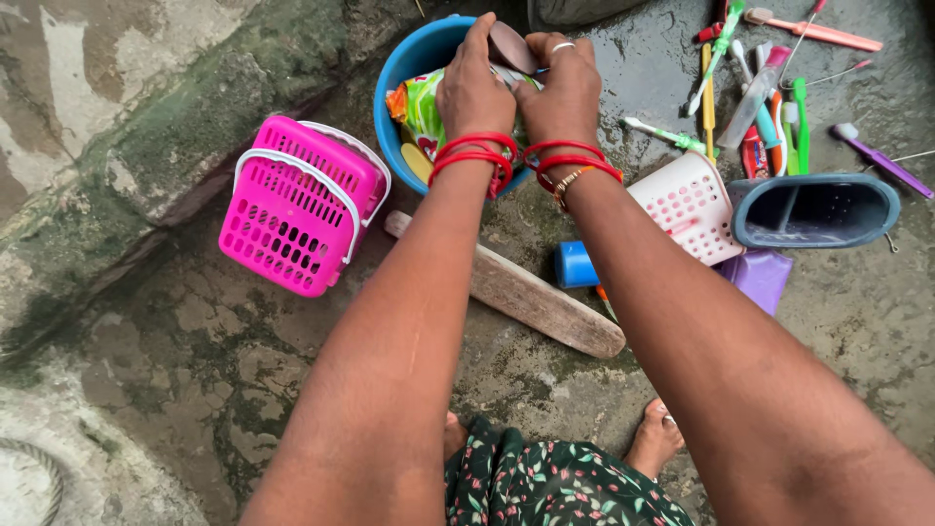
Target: The person retrieves bottles from the ground one at a time, carries them over, and sets them in a row on a wall shelf, then places a wrapped item into a carton box.
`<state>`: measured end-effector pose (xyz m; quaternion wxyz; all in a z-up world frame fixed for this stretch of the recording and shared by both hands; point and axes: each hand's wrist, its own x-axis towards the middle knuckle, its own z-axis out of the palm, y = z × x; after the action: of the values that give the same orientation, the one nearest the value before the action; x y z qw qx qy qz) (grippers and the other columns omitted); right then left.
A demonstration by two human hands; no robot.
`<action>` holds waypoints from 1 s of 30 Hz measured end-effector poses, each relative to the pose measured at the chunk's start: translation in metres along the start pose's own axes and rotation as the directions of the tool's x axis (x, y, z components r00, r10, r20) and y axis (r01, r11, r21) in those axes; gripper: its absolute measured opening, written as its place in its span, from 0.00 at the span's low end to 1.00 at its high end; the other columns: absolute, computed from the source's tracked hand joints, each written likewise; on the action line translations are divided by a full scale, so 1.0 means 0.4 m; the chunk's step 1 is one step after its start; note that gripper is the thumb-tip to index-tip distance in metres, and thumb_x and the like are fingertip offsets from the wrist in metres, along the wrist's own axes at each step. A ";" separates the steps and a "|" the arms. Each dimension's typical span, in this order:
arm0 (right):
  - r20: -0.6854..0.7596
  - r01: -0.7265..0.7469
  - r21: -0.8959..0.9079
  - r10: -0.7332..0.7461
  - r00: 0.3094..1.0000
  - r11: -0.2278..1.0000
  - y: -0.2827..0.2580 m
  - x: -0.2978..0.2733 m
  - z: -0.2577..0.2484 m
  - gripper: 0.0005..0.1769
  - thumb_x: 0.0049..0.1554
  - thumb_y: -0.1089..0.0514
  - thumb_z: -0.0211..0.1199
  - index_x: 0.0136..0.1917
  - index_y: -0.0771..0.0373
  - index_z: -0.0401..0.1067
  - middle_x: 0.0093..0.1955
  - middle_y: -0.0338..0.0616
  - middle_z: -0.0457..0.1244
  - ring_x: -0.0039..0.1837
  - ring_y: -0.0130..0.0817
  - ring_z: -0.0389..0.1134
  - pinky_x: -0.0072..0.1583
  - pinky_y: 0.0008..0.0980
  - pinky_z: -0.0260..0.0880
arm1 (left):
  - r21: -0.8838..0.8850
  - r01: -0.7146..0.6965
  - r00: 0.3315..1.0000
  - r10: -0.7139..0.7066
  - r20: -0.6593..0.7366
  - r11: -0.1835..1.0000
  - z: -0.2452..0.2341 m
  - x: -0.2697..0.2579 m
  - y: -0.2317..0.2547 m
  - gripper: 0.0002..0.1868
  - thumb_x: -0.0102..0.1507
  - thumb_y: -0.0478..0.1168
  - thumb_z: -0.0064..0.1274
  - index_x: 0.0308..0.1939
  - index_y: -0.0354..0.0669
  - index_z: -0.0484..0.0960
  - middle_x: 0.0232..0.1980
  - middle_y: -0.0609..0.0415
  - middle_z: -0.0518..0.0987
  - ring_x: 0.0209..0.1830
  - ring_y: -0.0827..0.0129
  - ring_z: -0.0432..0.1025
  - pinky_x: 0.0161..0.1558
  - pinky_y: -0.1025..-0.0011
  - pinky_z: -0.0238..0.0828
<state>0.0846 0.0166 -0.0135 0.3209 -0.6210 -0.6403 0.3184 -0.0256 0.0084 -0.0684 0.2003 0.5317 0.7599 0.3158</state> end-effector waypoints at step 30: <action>-0.165 0.140 0.373 -0.083 0.983 0.917 -0.243 -0.019 -0.331 0.14 0.68 0.62 0.64 0.65 0.66 0.71 0.58 0.45 0.68 0.59 0.30 0.67 0.62 0.31 0.70 | -0.382 -0.122 0.992 0.118 -0.034 0.916 -0.317 -0.100 0.383 0.34 0.65 0.23 0.45 0.74 0.49 0.67 0.73 0.46 0.72 0.73 0.51 0.68 0.71 0.61 0.66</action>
<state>0.1340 0.0079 0.1432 0.4995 -0.5307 -0.5748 0.3721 0.0116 -0.0270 0.1278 0.2769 0.5262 0.6504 0.4727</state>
